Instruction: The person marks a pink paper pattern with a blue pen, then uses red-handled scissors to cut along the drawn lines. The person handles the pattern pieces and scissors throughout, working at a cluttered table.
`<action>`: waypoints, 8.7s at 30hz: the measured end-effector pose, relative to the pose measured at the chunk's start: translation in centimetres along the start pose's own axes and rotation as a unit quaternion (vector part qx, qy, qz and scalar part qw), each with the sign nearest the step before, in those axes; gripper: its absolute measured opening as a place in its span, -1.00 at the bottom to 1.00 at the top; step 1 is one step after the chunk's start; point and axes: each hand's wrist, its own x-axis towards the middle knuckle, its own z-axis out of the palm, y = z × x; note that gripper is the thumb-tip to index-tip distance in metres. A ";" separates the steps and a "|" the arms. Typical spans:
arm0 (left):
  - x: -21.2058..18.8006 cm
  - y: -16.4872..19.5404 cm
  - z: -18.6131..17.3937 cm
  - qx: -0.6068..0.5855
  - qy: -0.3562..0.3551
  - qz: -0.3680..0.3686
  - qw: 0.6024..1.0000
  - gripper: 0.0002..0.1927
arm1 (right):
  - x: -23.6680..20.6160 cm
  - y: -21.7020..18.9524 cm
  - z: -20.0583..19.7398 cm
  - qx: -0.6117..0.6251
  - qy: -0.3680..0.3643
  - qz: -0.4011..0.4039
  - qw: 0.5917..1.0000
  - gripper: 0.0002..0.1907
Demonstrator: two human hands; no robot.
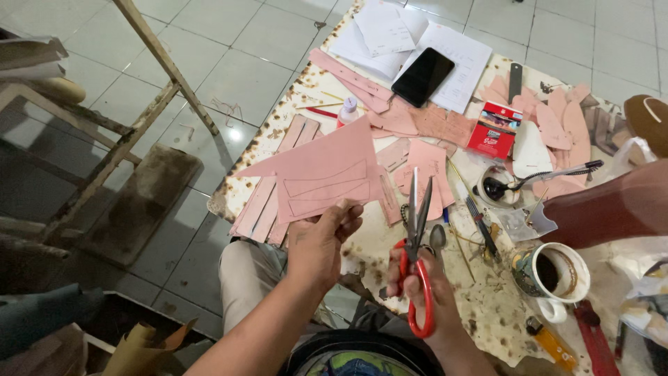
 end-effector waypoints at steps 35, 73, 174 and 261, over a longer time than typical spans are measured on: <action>-5.2 1.5 3.6 0.018 -0.076 -0.027 0.997 -0.64 | 1.3 -3.2 2.5 -0.225 -0.009 0.041 0.974 -0.28; -5.6 1.1 3.7 0.018 -0.064 -0.012 0.998 -0.64 | 1.0 -0.9 2.3 -0.122 0.033 0.047 0.991 -0.31; -6.5 0.8 3.1 0.097 -0.064 0.005 0.993 -0.72 | -0.6 0.2 1.9 -0.078 0.057 0.059 0.994 -0.42; -4.9 5.3 4.0 0.268 -0.108 -0.048 0.956 -0.82 | -0.4 -6.1 -4.0 -0.128 -0.083 0.251 0.956 -0.51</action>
